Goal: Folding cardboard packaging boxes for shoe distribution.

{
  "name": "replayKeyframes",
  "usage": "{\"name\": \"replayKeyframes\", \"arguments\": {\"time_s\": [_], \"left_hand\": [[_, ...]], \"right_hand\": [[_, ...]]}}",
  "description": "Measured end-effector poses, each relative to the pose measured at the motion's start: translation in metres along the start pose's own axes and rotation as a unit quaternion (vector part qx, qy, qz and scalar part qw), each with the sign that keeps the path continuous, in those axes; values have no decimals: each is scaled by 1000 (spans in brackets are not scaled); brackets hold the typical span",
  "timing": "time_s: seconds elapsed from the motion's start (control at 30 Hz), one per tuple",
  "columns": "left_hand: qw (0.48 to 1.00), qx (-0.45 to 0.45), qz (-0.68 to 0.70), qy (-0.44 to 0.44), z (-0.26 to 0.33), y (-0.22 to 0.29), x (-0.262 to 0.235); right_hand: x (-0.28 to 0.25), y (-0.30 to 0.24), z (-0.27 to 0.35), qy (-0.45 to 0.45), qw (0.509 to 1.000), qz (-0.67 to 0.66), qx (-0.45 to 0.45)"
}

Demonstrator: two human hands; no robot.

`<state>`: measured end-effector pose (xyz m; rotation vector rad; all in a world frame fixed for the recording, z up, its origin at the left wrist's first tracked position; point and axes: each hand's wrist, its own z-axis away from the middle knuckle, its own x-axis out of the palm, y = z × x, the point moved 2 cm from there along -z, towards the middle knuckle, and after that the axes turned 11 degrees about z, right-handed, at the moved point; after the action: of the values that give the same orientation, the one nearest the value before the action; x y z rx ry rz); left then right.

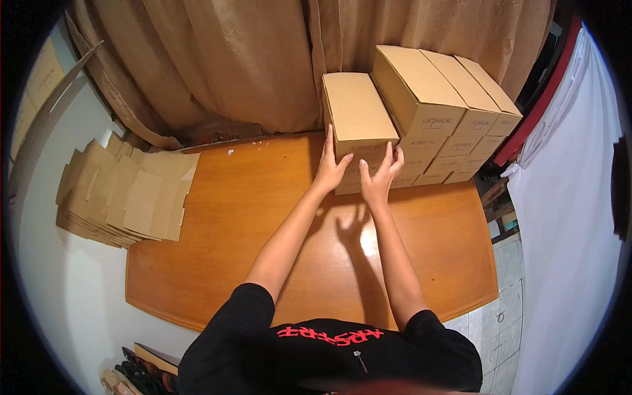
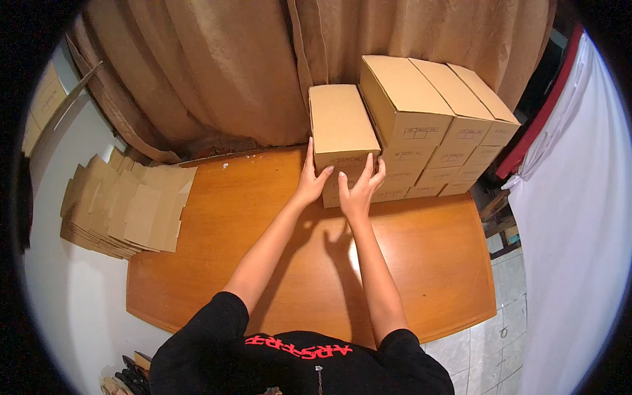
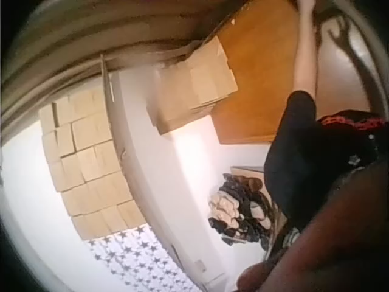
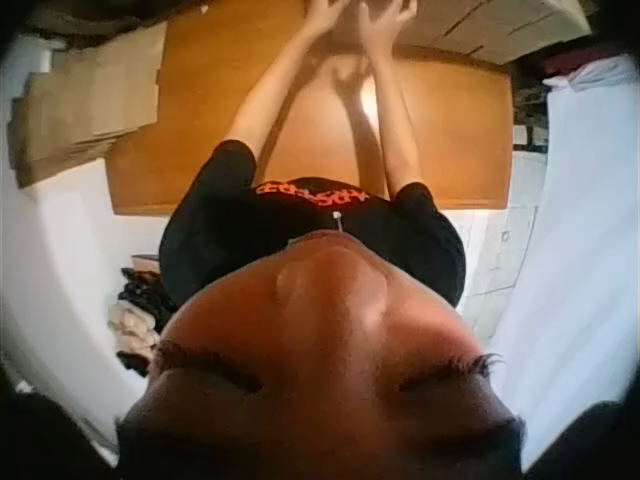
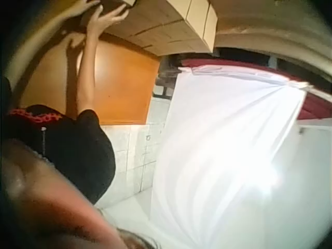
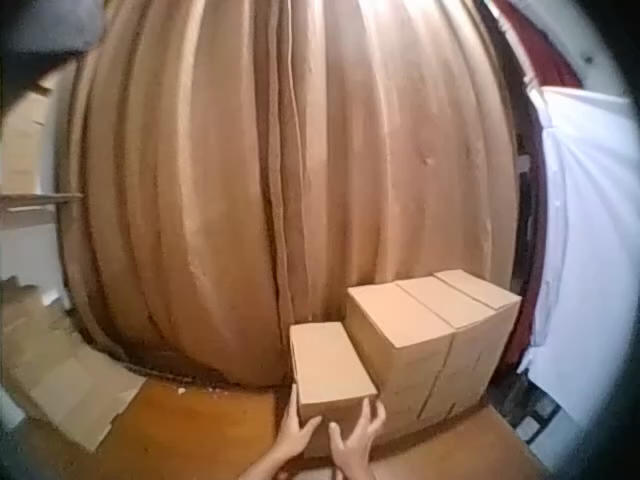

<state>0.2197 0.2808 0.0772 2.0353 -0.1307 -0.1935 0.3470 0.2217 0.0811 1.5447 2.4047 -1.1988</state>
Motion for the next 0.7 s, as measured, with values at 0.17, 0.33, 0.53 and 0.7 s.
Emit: {"name": "replayKeyframes", "arguments": {"time_s": [0.17,0.33,0.53,0.7], "left_hand": [[1000,15,-18,4,-4,-1,7],[999,-12,30,-24,5,-10,-2],[999,-32,-34,-18,84,-42,-32],[963,-264,-38,-41,193,-46,-73]], "right_hand": [[0,8,-1,-5,1000,19,16],[-8,1,15,-19,999,19,30],[-11,-27,79,-82,996,14,27],[11,-41,165,-236,971,13,45]]}}
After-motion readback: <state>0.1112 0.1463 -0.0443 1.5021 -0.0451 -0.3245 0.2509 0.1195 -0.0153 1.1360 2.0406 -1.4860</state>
